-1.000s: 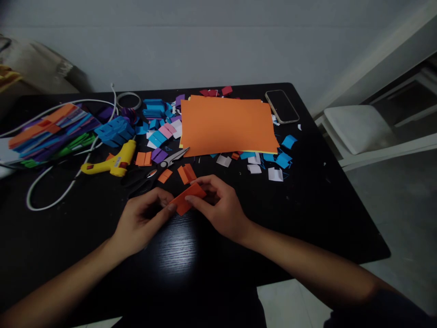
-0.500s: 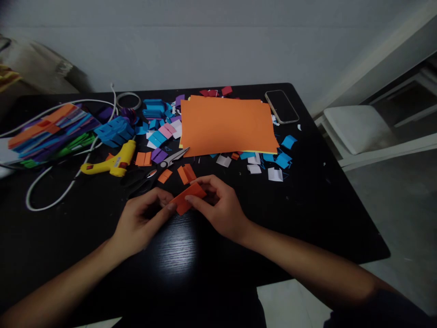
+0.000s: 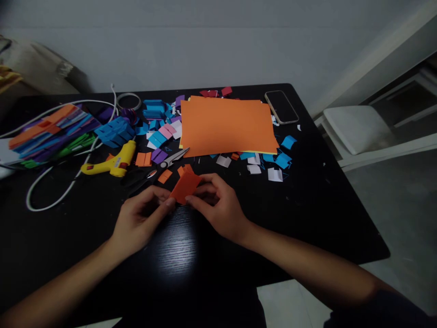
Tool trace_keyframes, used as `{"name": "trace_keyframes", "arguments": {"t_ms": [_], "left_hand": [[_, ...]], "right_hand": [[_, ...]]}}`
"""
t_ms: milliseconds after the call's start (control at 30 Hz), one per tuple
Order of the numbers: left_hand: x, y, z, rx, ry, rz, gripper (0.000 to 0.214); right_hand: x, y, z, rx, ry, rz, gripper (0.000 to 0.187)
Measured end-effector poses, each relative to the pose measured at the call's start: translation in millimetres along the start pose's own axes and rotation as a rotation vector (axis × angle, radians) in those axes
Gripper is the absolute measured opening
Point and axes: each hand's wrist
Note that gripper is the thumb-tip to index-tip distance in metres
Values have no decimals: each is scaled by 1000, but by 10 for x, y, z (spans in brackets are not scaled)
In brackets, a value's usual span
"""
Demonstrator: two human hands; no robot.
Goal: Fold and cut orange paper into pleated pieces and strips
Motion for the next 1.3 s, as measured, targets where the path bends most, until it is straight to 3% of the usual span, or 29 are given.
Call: {"name": "trace_keyframes", "arguments": {"t_ms": [167,333,700,833,1133,1300], "left_hand": [[16,-53,7,-23,-63,16,9],[14,-159,-21,8,13,181,32],[7,-168,-80,69,5,194,22],[-18,-126,-63,116,-12,60,3],[-55,-104,-47,157,-24,4,10],[-44,-80,-28,131,-75,130,12]], "right_hand": [[-13,24,-13,-48,28,21,33],[-54,75,-72,-66,-12,49,26],[-83,108,-101,-111,-60,111,23],[-87,82,-86,-145,-50,179,16],[-77,89,-62,-169,-44,202,16],[-60,83,-45,-165,-25,245,17]]}}
Point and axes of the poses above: each hand's wrist, its own z-axis away from the middle knuckle, its own x-axis out of the palm, y = z × x, and after that the axes turned 13 degrees about -y, right-handed
